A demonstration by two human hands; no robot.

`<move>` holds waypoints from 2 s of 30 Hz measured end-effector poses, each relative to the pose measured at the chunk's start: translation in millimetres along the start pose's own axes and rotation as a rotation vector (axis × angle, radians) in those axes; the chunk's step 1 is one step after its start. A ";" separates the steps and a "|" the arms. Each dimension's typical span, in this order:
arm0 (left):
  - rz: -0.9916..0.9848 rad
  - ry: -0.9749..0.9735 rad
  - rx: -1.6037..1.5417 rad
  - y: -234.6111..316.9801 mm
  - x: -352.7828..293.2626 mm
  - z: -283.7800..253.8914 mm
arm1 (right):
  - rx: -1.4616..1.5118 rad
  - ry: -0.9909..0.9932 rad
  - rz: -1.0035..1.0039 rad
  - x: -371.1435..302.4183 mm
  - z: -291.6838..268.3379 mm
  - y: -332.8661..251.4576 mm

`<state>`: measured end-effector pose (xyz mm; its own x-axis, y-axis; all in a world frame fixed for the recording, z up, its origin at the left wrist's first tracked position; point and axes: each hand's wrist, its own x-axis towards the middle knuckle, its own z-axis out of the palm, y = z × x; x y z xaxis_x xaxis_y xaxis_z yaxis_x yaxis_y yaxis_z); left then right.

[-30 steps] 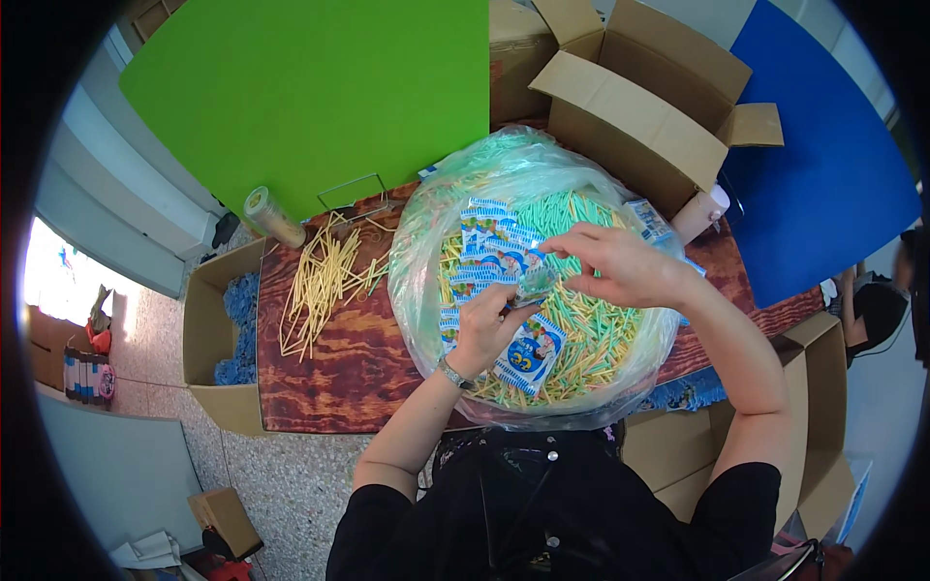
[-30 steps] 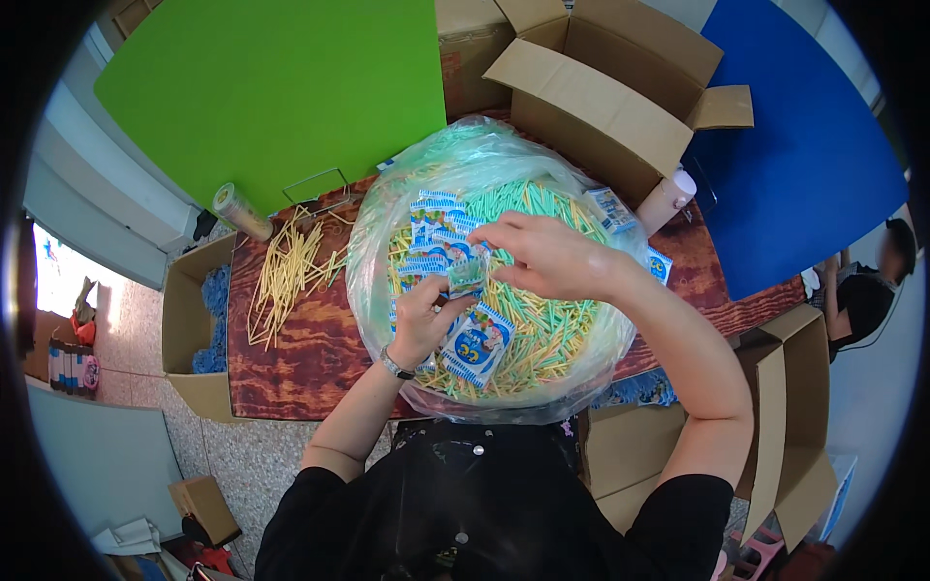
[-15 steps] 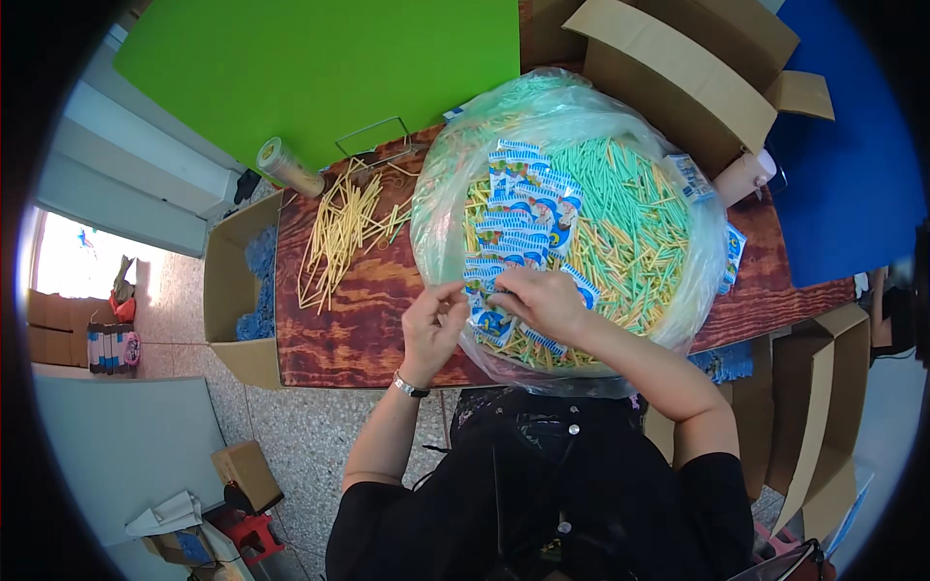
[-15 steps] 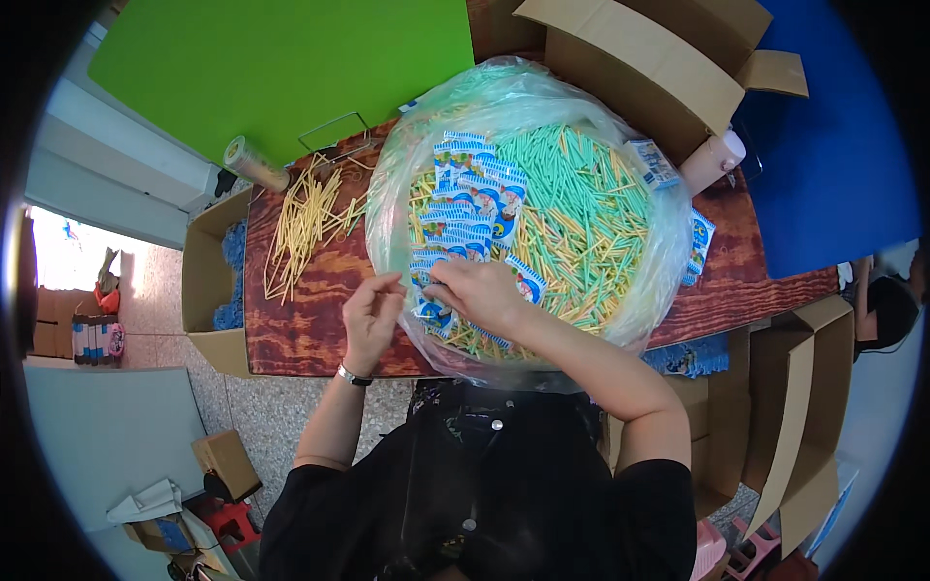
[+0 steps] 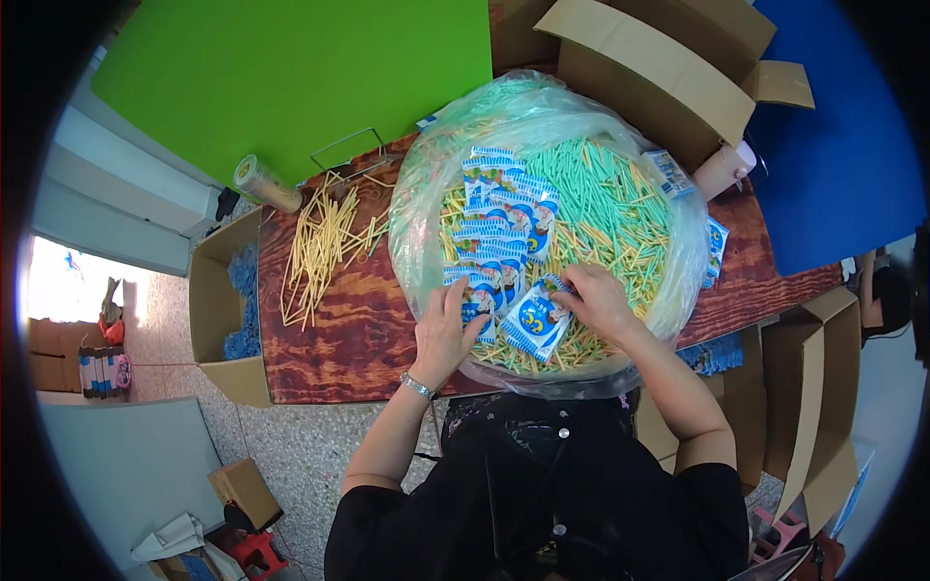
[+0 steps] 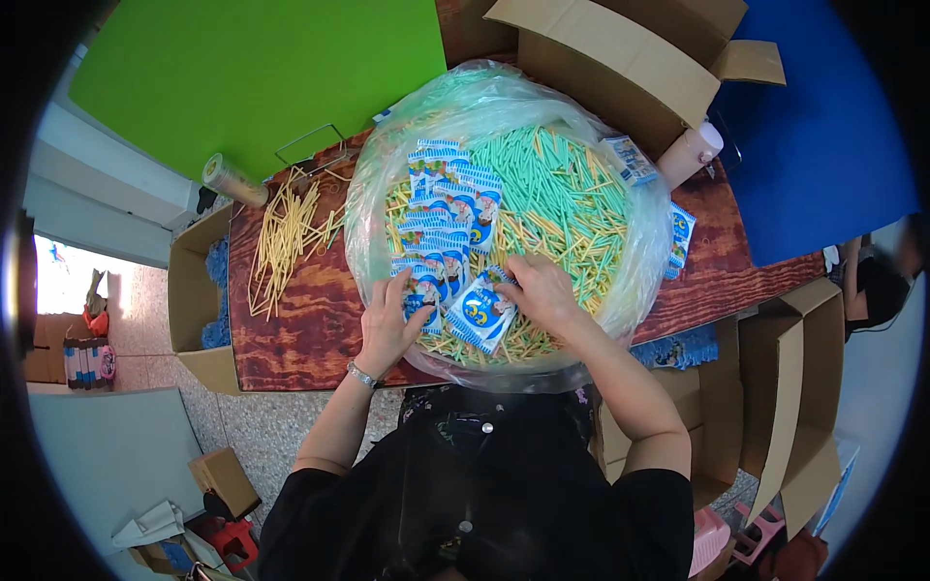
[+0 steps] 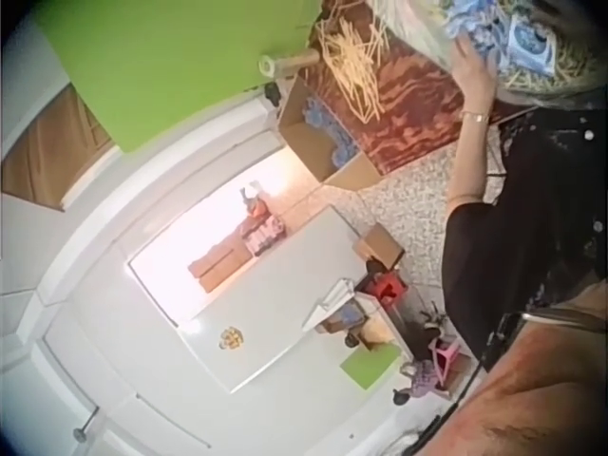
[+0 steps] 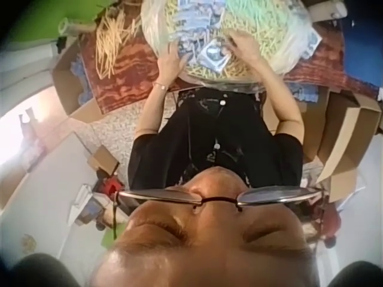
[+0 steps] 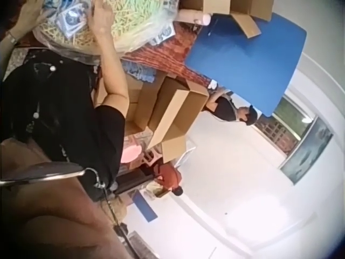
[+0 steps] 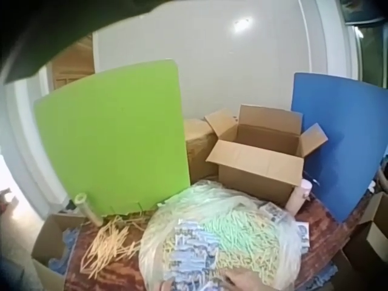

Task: Placing small packets into a bin containing shredded paper as protective packaging.

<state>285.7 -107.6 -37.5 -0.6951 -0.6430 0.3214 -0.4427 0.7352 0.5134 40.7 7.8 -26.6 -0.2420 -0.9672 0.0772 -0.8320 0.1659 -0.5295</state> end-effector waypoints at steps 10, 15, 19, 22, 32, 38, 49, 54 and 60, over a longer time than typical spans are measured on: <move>0.187 0.129 -0.080 44.4 28.9 6.8 | -0.324 0.297 -0.375 -5.0 -28.1 -4.9; 0.171 -0.062 -0.342 61.3 48.5 23.2 | 0.131 0.285 -0.317 -4.9 -36.6 -17.5; -0.202 -0.282 -0.633 65.5 55.8 26.2 | 0.459 0.036 0.003 -10.5 -50.1 -18.4; -0.120 -0.260 -0.651 68.3 57.8 27.0 | 0.417 0.096 -0.081 -13.5 -52.2 -17.9; -0.153 -0.176 -0.639 69.4 58.4 39.7 | 0.451 0.129 -0.177 -20.0 -64.8 -1.9; -0.228 -0.222 -0.725 68.4 59.4 32.8 | -0.310 0.059 0.046 -1.3 -86.9 96.4; -0.242 -0.197 -0.770 68.7 57.4 32.4 | -0.335 0.047 0.155 6.7 -44.5 116.2; -0.272 -0.200 -0.788 70.2 58.8 30.1 | -0.326 0.091 0.128 9.8 -43.7 119.6; -0.236 -0.147 -0.733 70.9 59.7 26.5 | -0.333 0.334 -0.126 13.6 -62.6 115.8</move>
<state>197.8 -88.1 -3.0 -0.7200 -0.6917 0.0560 -0.1365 0.2203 0.9658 -90.2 25.9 -34.0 -0.2307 -0.8783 0.4189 -0.9664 0.1567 -0.2037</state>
